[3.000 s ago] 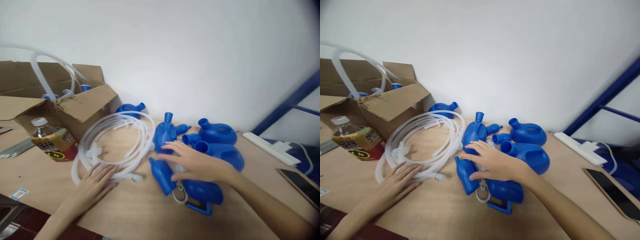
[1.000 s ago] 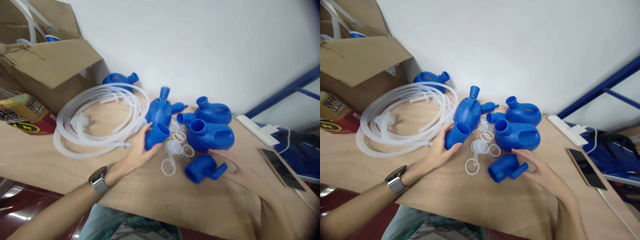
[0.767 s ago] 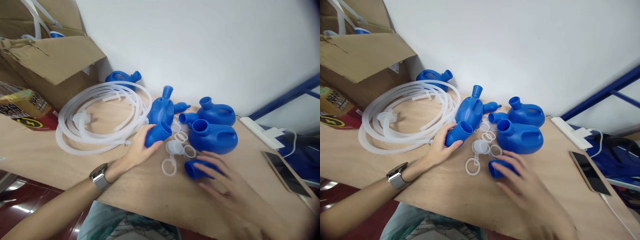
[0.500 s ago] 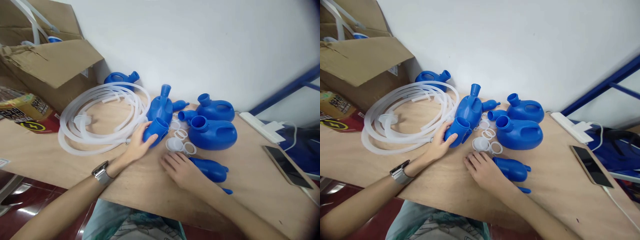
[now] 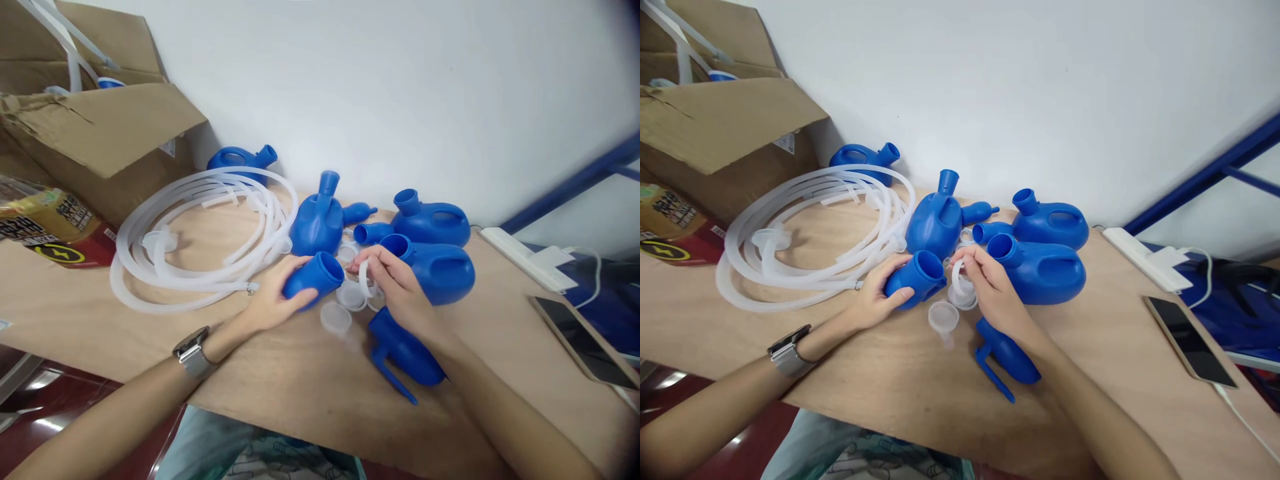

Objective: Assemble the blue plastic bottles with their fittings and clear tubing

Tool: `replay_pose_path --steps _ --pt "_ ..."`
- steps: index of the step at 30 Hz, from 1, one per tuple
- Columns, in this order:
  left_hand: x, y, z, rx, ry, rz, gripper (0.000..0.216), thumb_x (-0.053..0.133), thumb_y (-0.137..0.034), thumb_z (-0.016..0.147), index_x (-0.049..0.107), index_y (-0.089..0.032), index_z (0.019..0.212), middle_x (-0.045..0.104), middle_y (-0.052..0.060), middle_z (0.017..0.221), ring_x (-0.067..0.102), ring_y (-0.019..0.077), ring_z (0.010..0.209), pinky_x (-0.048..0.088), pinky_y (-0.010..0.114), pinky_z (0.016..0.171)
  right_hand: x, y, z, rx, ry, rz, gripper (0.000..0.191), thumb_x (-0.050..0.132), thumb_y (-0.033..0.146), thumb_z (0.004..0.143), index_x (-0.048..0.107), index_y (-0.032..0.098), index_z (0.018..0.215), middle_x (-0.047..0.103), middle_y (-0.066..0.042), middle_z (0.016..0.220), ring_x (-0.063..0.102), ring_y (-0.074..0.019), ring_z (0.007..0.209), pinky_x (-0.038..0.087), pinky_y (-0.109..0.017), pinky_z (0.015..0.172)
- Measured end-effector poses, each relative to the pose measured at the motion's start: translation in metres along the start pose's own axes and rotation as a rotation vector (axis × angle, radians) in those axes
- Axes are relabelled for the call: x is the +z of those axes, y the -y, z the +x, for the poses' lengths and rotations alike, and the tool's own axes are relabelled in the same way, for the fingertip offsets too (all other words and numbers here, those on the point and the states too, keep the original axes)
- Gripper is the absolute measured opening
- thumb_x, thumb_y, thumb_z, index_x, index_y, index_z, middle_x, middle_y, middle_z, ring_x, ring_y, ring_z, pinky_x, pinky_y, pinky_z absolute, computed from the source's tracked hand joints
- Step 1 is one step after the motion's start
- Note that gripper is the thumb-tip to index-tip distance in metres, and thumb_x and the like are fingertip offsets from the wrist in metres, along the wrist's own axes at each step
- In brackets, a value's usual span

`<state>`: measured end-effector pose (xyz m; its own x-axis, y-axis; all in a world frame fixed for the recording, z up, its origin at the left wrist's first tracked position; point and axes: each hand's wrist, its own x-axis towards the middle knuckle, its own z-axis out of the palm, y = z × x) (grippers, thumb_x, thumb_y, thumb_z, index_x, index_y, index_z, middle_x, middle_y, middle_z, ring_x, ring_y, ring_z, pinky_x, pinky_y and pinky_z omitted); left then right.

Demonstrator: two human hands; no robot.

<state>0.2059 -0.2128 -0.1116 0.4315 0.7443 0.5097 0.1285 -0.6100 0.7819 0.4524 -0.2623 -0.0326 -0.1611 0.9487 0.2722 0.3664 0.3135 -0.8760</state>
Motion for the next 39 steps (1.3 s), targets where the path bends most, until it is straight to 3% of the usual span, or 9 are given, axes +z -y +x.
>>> replay_pose_path --steps 5,9,14,17,20,24,29,34,39 --pt "0.003 -0.008 -0.004 0.143 0.055 0.104 0.059 0.075 -0.049 0.097 0.060 -0.024 0.148 0.066 0.013 0.137 0.066 0.0295 0.123 0.054 0.047 0.110 0.022 -0.007 0.006 -0.087 -0.089 0.039 0.038 0.050 0.055 0.109 0.069 0.024 0.098 0.070 -0.008 0.114 0.066 -0.0247 0.116 0.050 -0.045 0.111" --pt "0.009 -0.013 -0.006 0.150 0.009 0.141 0.057 0.073 -0.046 0.099 0.058 -0.026 0.151 0.065 0.012 0.138 0.065 0.0293 0.124 0.056 0.046 0.108 0.034 -0.006 0.009 -0.079 -0.050 0.152 0.036 0.049 0.056 0.109 0.066 0.026 0.120 0.073 -0.008 0.119 0.068 -0.0233 0.117 0.054 -0.044 0.108" --pt "0.012 -0.016 -0.008 0.172 0.014 0.170 0.057 0.074 -0.045 0.098 0.059 -0.025 0.149 0.064 0.013 0.141 0.064 0.0309 0.129 0.054 0.048 0.111 0.034 0.002 0.011 -0.174 0.061 0.098 0.059 0.030 0.066 0.111 0.073 0.025 0.114 0.075 -0.008 0.121 0.070 -0.0241 0.119 0.053 -0.044 0.110" --pt "0.011 -0.021 -0.005 0.148 -0.009 0.149 0.053 0.073 -0.048 0.098 0.063 -0.023 0.144 0.066 0.013 0.138 0.066 0.0304 0.125 0.055 0.048 0.110 0.028 0.003 0.010 -0.286 0.103 0.027 0.066 0.030 0.073 0.108 0.072 0.024 0.124 0.074 -0.010 0.127 0.069 -0.0270 0.122 0.052 -0.047 0.111" --pt "0.006 -0.034 0.009 0.123 -0.004 0.154 0.051 0.072 -0.051 0.098 0.066 -0.021 0.140 0.069 0.013 0.134 0.068 0.0299 0.122 0.056 0.047 0.108 0.019 0.006 0.009 -0.339 0.115 -0.054 0.063 0.039 0.072 0.107 0.065 0.024 0.139 0.070 -0.013 0.141 0.065 -0.0301 0.133 0.049 -0.050 0.117" --pt "-0.009 -0.066 0.045 0.126 0.109 0.245 0.055 0.072 -0.056 0.097 0.068 -0.020 0.139 0.072 0.012 0.130 0.071 0.0294 0.117 0.058 0.044 0.105 0.000 0.019 0.014 -0.331 0.080 -0.136 0.070 0.042 0.071 0.107 0.051 0.024 0.157 0.057 -0.015 0.160 0.053 -0.0334 0.150 0.041 -0.055 0.126" --pt "-0.038 -0.104 0.095 0.155 0.270 0.372 0.061 0.070 -0.061 0.096 0.068 -0.019 0.140 0.075 0.012 0.131 0.073 0.0305 0.113 0.058 0.043 0.102 -0.022 0.039 0.030 -0.377 0.008 -0.200 0.097 0.028 0.089 0.095 0.040 0.026 0.168 0.040 -0.013 0.174 0.033 -0.0349 0.164 0.023 -0.061 0.135" --pt "-0.054 -0.111 0.110 0.226 0.292 0.422 0.061 0.070 -0.064 0.095 0.069 -0.022 0.140 0.076 0.010 0.130 0.074 0.0297 0.110 0.058 0.038 0.097 -0.023 0.039 0.034 -0.317 0.023 -0.052 0.100 0.007 0.091 0.090 0.023 0.037 0.173 0.040 -0.008 0.175 0.032 -0.0338 0.164 0.026 -0.063 0.134" --pt "-0.059 -0.101 0.109 0.240 0.326 0.454 0.057 0.071 -0.060 0.096 0.069 -0.026 0.141 0.078 0.007 0.122 0.075 0.0277 0.107 0.056 0.037 0.099 -0.025 0.036 0.033 -0.308 -0.074 -0.005 0.092 0.004 0.086 0.095 0.041 0.041 0.166 0.041 -0.001 0.175 0.029 -0.0313 0.166 0.023 -0.060 0.136"
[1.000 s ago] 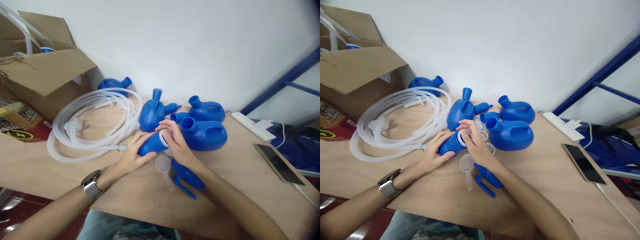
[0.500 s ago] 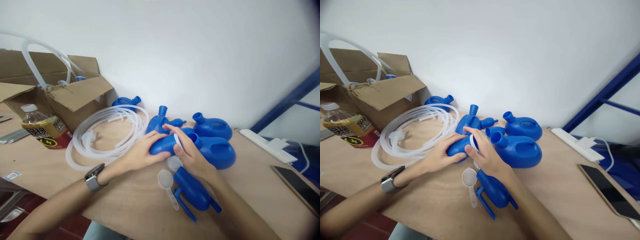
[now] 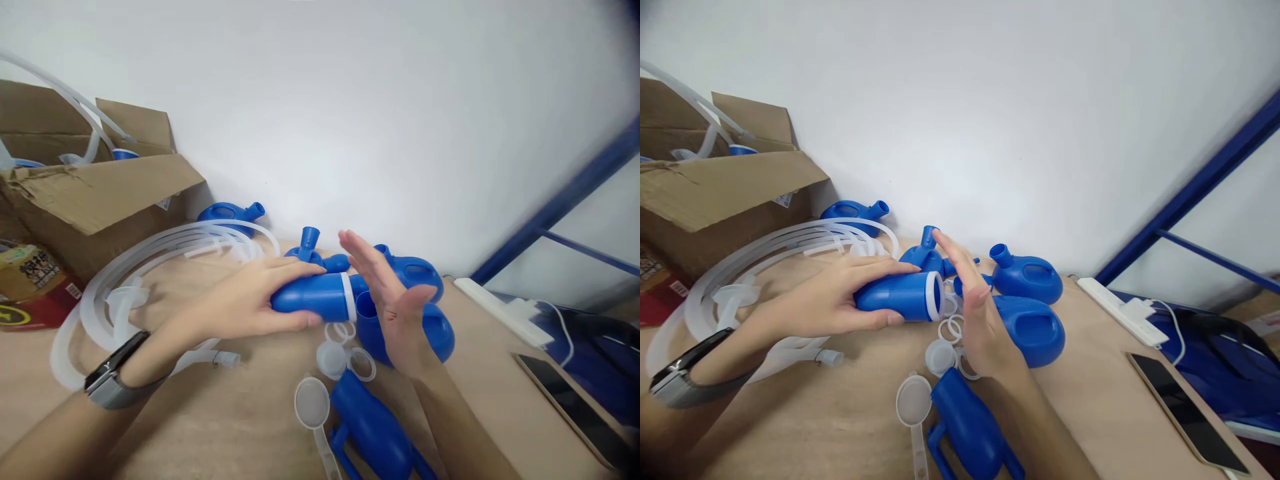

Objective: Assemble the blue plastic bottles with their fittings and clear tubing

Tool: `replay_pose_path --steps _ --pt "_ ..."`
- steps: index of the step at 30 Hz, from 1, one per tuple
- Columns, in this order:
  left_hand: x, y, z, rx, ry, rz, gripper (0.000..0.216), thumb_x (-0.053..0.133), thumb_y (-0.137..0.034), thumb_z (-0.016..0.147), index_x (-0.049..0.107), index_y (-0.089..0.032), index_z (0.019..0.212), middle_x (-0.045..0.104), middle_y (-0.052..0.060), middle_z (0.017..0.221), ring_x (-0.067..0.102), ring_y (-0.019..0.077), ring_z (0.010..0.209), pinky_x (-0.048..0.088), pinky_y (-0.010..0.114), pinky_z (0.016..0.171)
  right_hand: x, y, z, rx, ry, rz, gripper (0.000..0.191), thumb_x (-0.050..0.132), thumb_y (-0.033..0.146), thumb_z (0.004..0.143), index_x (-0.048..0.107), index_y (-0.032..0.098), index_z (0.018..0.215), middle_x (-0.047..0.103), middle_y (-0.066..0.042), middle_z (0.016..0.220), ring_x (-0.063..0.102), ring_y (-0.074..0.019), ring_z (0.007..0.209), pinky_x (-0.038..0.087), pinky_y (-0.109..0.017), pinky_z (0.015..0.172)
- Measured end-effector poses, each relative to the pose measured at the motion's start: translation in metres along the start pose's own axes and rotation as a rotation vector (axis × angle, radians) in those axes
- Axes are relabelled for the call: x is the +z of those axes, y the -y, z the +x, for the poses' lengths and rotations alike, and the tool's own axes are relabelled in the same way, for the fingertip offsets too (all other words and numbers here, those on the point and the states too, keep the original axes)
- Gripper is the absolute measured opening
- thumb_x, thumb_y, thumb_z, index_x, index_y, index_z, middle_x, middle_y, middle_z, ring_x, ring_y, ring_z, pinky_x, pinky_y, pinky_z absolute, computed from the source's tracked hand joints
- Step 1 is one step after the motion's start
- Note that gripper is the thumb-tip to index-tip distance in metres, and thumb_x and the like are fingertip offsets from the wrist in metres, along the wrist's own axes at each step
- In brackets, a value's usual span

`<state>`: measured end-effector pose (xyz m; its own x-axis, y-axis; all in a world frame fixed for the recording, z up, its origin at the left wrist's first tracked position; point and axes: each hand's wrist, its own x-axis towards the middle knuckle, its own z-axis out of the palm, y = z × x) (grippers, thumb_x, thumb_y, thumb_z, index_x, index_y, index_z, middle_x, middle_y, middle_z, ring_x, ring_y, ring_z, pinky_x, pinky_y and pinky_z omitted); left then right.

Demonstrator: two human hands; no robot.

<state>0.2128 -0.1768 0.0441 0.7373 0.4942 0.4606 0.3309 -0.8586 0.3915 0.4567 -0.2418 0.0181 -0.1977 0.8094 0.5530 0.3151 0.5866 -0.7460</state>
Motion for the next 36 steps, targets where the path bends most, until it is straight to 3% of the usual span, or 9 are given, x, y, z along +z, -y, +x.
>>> replay_pose_path --steps 3,7,17,21,26,36 --pt "0.000 0.008 -0.001 0.007 0.028 0.022 0.054 0.072 -0.058 0.095 0.068 -0.029 0.141 0.078 0.005 0.119 0.075 0.0266 0.104 0.056 0.036 0.096 -0.003 -0.001 0.002 -0.042 -0.072 -0.083 0.092 0.006 0.087 0.095 0.043 0.039 0.165 0.040 -0.002 0.175 0.029 -0.0334 0.165 0.026 -0.060 0.135" --pt "0.000 0.013 -0.004 0.028 0.045 0.068 0.056 0.072 -0.055 0.096 0.066 -0.029 0.144 0.077 0.006 0.125 0.075 0.0263 0.103 0.056 0.034 0.089 0.001 -0.005 0.003 -0.104 -0.049 -0.174 0.095 0.012 0.091 0.093 0.041 0.037 0.166 0.031 -0.003 0.178 0.023 -0.0369 0.167 0.027 -0.061 0.135" --pt "0.013 -0.006 -0.007 0.111 0.080 0.090 0.066 0.079 -0.057 0.090 0.063 -0.025 0.146 0.076 0.009 0.125 0.076 0.0287 0.105 0.060 0.036 0.087 0.029 -0.009 -0.007 -0.281 -0.058 -0.141 0.076 0.017 0.077 0.104 0.038 0.040 0.167 0.031 -0.004 0.178 0.030 -0.0389 0.164 0.027 -0.065 0.134" --pt "0.013 -0.009 -0.006 0.112 0.104 0.083 0.066 0.080 -0.055 0.089 0.064 -0.024 0.145 0.077 0.009 0.124 0.077 0.0287 0.102 0.060 0.037 0.087 0.032 -0.009 -0.011 -0.234 -0.074 -0.089 0.079 0.025 0.080 0.103 0.049 0.034 0.162 0.041 -0.007 0.174 0.035 -0.0407 0.162 0.028 -0.066 0.133" --pt "0.010 -0.010 -0.005 0.084 0.175 0.091 0.060 0.077 -0.053 0.092 0.066 -0.022 0.143 0.076 0.011 0.127 0.077 0.0307 0.103 0.059 0.040 0.089 0.040 -0.009 -0.012 -0.123 -0.086 0.067 0.073 0.033 0.078 0.103 0.054 0.035 0.159 0.056 -0.005 0.164 0.050 -0.0347 0.153 0.038 -0.057 0.131" --pt "0.017 -0.011 -0.005 0.056 0.142 0.040 0.048 0.074 -0.049 0.095 0.068 -0.023 0.135 0.077 0.006 0.111 0.075 0.0272 0.097 0.057 0.036 0.082 0.039 -0.011 -0.007 -0.048 -0.085 0.137 0.072 0.026 0.076 0.106 0.061 0.033 0.152 0.061 -0.007 0.158 0.056 -0.0321 0.148 0.044 -0.053 0.126"
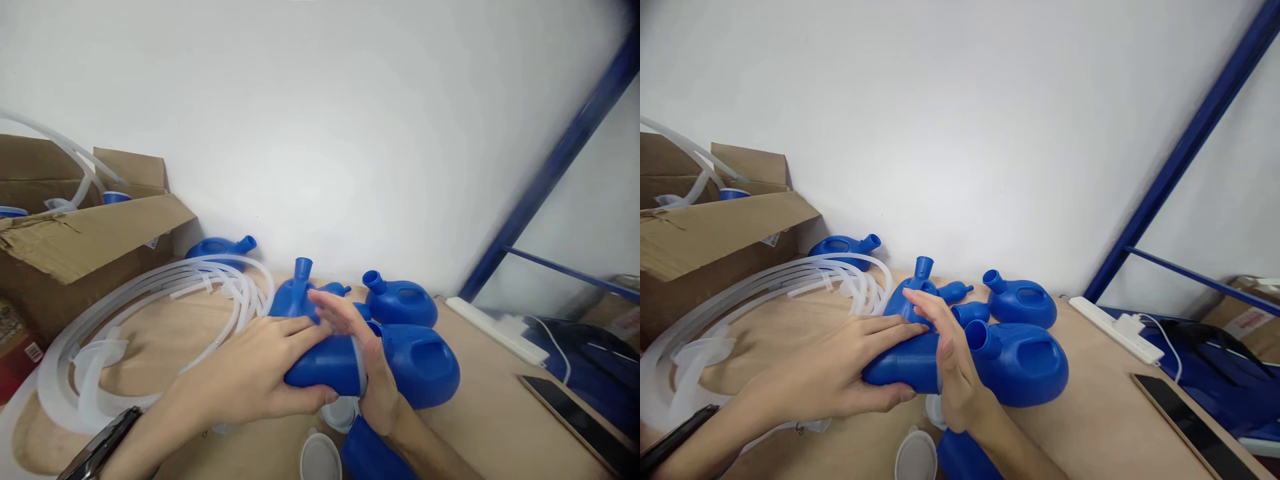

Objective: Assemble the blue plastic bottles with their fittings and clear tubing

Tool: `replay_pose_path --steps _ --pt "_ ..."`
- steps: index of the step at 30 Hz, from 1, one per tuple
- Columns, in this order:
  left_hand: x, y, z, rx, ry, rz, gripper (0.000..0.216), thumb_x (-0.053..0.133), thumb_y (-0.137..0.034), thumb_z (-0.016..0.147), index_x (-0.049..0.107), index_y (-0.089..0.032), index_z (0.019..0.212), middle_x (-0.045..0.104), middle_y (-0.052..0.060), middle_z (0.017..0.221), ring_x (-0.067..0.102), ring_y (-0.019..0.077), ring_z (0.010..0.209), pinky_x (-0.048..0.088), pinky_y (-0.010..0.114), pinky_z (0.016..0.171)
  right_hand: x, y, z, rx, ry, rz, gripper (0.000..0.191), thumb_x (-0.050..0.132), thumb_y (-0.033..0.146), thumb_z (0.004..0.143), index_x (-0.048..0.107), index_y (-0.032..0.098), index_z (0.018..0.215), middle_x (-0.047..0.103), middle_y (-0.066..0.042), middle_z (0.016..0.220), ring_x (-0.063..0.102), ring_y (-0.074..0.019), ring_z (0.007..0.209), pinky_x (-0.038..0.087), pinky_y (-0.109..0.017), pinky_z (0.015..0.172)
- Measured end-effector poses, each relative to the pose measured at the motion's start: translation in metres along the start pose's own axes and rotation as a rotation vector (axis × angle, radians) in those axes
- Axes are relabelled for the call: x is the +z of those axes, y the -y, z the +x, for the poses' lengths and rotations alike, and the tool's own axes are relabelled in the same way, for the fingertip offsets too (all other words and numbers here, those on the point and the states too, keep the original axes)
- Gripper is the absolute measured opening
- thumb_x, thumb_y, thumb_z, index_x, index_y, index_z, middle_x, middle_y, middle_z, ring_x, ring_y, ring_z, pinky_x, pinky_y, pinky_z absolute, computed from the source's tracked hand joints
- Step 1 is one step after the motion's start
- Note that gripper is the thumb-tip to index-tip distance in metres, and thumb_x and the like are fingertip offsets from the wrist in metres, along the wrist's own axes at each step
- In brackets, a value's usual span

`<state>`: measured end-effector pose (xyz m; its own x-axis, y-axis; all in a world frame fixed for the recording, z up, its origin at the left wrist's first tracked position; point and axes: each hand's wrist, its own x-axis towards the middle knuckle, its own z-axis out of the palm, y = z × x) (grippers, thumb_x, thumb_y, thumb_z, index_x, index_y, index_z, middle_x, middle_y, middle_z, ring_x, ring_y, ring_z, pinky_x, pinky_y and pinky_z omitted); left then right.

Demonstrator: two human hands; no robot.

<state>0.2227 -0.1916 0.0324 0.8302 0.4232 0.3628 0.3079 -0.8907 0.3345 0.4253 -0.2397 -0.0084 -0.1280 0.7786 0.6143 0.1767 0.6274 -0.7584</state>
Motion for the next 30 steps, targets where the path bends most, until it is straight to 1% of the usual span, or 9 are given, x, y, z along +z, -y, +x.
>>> replay_pose_path --steps 2,7,11,15,20,23,26,30 --pt "0.001 0.000 0.001 -0.002 -0.019 -0.020 0.050 0.075 -0.048 0.094 0.067 -0.025 0.138 0.078 0.005 0.113 0.075 0.0271 0.098 0.057 0.035 0.082 -0.001 0.000 0.001 -0.008 0.006 -0.009 0.070 0.027 0.074 0.107 0.063 0.032 0.150 0.063 -0.007 0.155 0.058 -0.0319 0.145 0.046 -0.053 0.125" --pt "0.004 0.003 0.002 -0.021 -0.056 -0.068 0.052 0.077 -0.048 0.094 0.065 -0.028 0.141 0.075 0.006 0.132 0.074 0.0290 0.113 0.058 0.037 0.091 -0.002 0.001 0.005 -0.018 -0.010 0.023 0.061 0.037 0.070 0.107 0.069 0.030 0.141 0.068 -0.008 0.147 0.062 -0.0316 0.138 0.052 -0.049 0.118" --pt "0.003 0.008 0.002 -0.026 -0.045 -0.052 0.053 0.075 -0.050 0.095 0.066 -0.026 0.141 0.074 0.009 0.135 0.075 0.0299 0.112 0.059 0.039 0.093 -0.002 -0.005 0.008 0.002 -0.028 0.007 0.062 0.035 0.070 0.108 0.070 0.027 0.136 0.071 -0.010 0.139 0.065 -0.0320 0.133 0.051 -0.051 0.118" --pt "0.002 0.012 0.003 -0.023 -0.030 -0.037 0.056 0.073 -0.050 0.096 0.065 -0.025 0.145 0.071 0.011 0.142 0.072 0.0315 0.121 0.057 0.040 0.102 -0.002 -0.008 0.008 0.028 -0.007 -0.014 0.059 0.032 0.067 0.110 0.072 0.028 0.130 0.072 -0.007 0.136 0.064 -0.0290 0.134 0.047 -0.050 0.122" --pt "0.000 0.012 0.003 0.016 -0.031 -0.027 0.060 0.072 -0.052 0.098 0.063 -0.022 0.149 0.068 0.010 0.148 0.069 0.0325 0.129 0.053 0.042 0.111 0.000 -0.003 0.008 0.102 -0.014 0.009 0.060 0.032 0.070 0.109 0.075 0.032 0.122 0.072 -0.002 0.135 0.065 -0.0263 0.134 0.048 -0.043 0.120" --pt "0.000 0.012 0.003 0.020 -0.018 0.000 0.058 0.070 -0.054 0.099 0.065 -0.021 0.147 0.069 0.011 0.146 0.068 0.0330 0.130 0.053 0.044 0.111 0.002 -0.003 0.010 0.108 -0.019 0.043 0.056 0.035 0.071 0.108 0.078 0.036 0.116 0.075 0.000 0.130 0.067 -0.0255 0.130 0.051 -0.042 0.117" --pt "0.000 0.011 0.002 0.030 -0.030 0.032 0.056 0.069 -0.054 0.100 0.066 -0.020 0.144 0.069 0.012 0.147 0.069 0.0317 0.128 0.055 0.042 0.107 0.004 -0.005 0.013 0.117 -0.060 0.072 0.054 0.036 0.069 0.108 0.079 0.035 0.109 0.079 -0.001 0.123 0.071 -0.0265 0.123 0.055 -0.047 0.113" --pt "0.005 0.008 0.002 0.040 -0.057 0.051 0.056 0.068 -0.053 0.100 0.066 -0.018 0.144 0.069 0.014 0.147 0.070 0.0310 0.127 0.056 0.041 0.106 0.007 -0.007 0.013 0.169 -0.101 0.103 0.052 0.034 0.062 0.110 0.078 0.035 0.105 0.079 -0.001 0.121 0.072 -0.0268 0.123 0.055 -0.048 0.114"
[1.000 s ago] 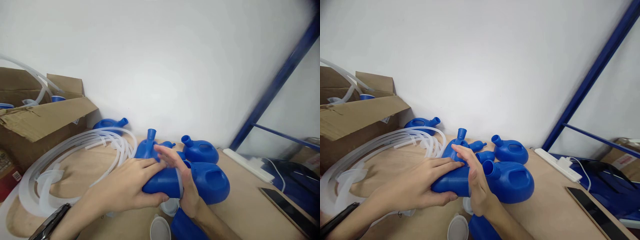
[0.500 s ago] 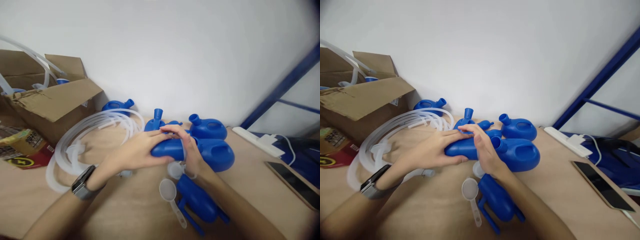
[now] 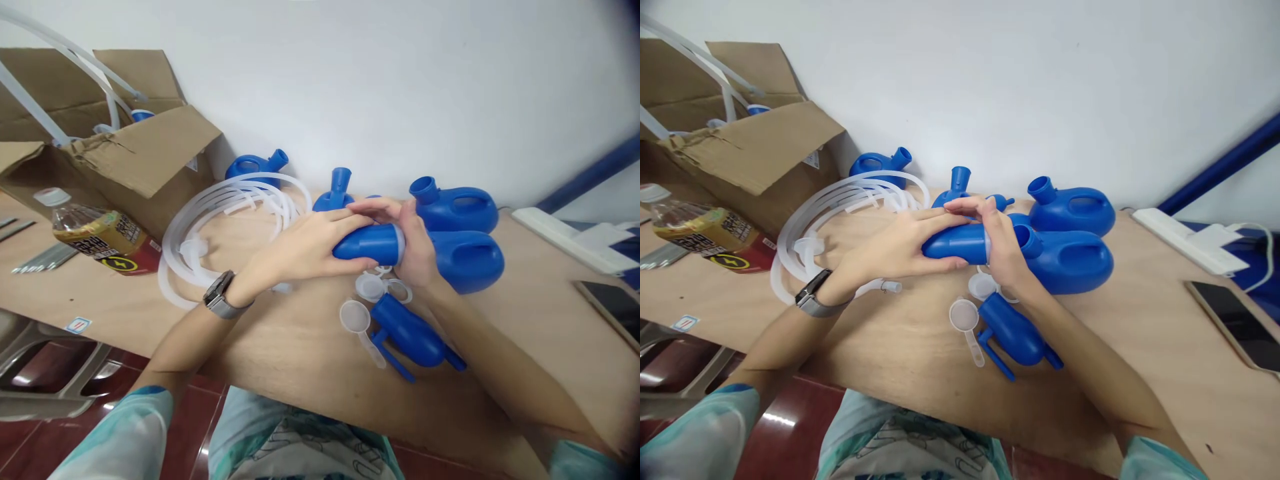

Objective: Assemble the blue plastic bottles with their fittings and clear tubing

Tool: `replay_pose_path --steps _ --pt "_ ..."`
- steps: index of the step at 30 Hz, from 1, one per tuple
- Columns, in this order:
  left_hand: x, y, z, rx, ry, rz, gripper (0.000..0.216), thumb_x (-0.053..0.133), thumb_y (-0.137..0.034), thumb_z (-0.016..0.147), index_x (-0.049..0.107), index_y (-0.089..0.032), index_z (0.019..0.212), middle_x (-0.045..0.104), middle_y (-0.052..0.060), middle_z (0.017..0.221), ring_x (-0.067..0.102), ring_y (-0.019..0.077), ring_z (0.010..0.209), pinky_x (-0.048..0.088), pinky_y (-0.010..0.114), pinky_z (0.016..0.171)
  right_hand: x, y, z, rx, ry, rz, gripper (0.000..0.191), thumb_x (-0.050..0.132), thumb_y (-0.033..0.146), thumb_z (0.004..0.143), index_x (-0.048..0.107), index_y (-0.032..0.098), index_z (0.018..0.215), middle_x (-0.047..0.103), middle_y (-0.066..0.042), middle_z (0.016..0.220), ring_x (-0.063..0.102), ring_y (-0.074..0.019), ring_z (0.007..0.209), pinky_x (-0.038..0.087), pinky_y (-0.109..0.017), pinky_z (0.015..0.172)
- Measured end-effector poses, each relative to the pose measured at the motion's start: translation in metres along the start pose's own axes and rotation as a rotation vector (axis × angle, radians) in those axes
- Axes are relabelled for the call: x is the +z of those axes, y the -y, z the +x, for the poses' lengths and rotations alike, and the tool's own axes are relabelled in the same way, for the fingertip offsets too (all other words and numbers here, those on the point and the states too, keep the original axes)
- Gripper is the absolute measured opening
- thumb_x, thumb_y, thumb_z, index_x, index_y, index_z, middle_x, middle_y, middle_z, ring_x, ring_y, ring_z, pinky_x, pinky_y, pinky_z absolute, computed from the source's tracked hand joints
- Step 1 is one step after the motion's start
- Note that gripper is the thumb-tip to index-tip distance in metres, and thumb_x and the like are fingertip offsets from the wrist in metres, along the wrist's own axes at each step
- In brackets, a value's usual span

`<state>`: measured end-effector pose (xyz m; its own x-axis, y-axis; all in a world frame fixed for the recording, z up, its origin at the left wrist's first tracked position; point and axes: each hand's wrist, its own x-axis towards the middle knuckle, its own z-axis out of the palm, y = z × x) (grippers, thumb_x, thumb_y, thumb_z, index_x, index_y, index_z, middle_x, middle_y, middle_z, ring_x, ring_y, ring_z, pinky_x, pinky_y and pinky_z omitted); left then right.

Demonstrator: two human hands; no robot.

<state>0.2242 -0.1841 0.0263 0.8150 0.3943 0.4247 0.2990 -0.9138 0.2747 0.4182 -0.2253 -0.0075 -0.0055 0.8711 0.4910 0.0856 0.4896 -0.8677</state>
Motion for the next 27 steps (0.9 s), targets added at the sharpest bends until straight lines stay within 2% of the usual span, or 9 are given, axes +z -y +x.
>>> replay_pose_path --steps 5,8,12,17,24,27 --pt "0.000 -0.003 -0.002 0.014 0.017 0.033 0.059 0.067 -0.053 0.101 0.062 -0.020 0.149 0.068 0.013 0.148 0.071 0.0303 0.126 0.057 0.040 0.104 0.006 0.001 -0.006 0.040 -0.037 0.029 0.048 0.035 0.058 0.109 0.076 0.033 0.107 0.080 0.000 0.119 0.073 -0.0268 0.122 0.055 -0.049 0.114" --pt "-0.004 -0.004 -0.004 0.020 0.033 0.068 0.059 0.066 -0.053 0.100 0.063 -0.020 0.148 0.069 0.014 0.147 0.072 0.0311 0.124 0.058 0.040 0.102 0.009 0.002 -0.009 0.034 -0.023 -0.026 0.054 0.030 0.062 0.109 0.074 0.030 0.112 0.078 -0.003 0.123 0.072 -0.0283 0.124 0.055 -0.049 0.113" --pt "-0.005 -0.005 -0.005 -0.002 0.027 0.119 0.058 0.063 -0.060 0.100 0.069 -0.020 0.141 0.072 0.014 0.141 0.076 0.0312 0.111 0.061 0.039 0.091 0.009 0.002 -0.012 0.017 0.009 -0.146 0.062 0.025 0.069 0.108 0.073 0.030 0.120 0.076 -0.005 0.130 0.068 -0.0296 0.130 0.054 -0.048 0.113" --pt "0.000 -0.005 -0.004 0.025 -0.013 0.117 0.057 0.059 -0.064 0.102 0.071 -0.022 0.138 0.075 0.013 0.133 0.077 0.0288 0.103 0.060 0.036 0.086 0.007 0.006 -0.014 0.035 0.012 -0.188 0.064 0.020 0.066 0.110 0.071 0.030 0.125 0.074 -0.006 0.134 0.067 -0.0294 0.132 0.053 -0.048 0.116" --pt "0.002 -0.008 -0.005 0.095 -0.082 0.151 0.053 0.056 -0.064 0.105 0.069 -0.026 0.139 0.076 0.010 0.129 0.078 0.0277 0.102 0.060 0.035 0.081 0.003 0.012 -0.015 0.046 0.019 -0.131 0.059 0.025 0.062 0.110 0.072 0.029 0.125 0.073 -0.005 0.135 0.066 -0.0291 0.134 0.053 -0.048 0.118" --pt "0.004 -0.012 -0.007 0.138 -0.139 0.228 0.050 0.055 -0.060 0.107 0.067 -0.025 0.140 0.078 0.009 0.124 0.078 0.0272 0.101 0.060 0.035 0.082 0.001 0.011 -0.014 0.063 0.031 -0.095 0.059 0.029 0.066 0.108 0.072 0.030 0.126 0.072 -0.005 0.137 0.065 -0.0300 0.136 0.053 -0.048 0.119"
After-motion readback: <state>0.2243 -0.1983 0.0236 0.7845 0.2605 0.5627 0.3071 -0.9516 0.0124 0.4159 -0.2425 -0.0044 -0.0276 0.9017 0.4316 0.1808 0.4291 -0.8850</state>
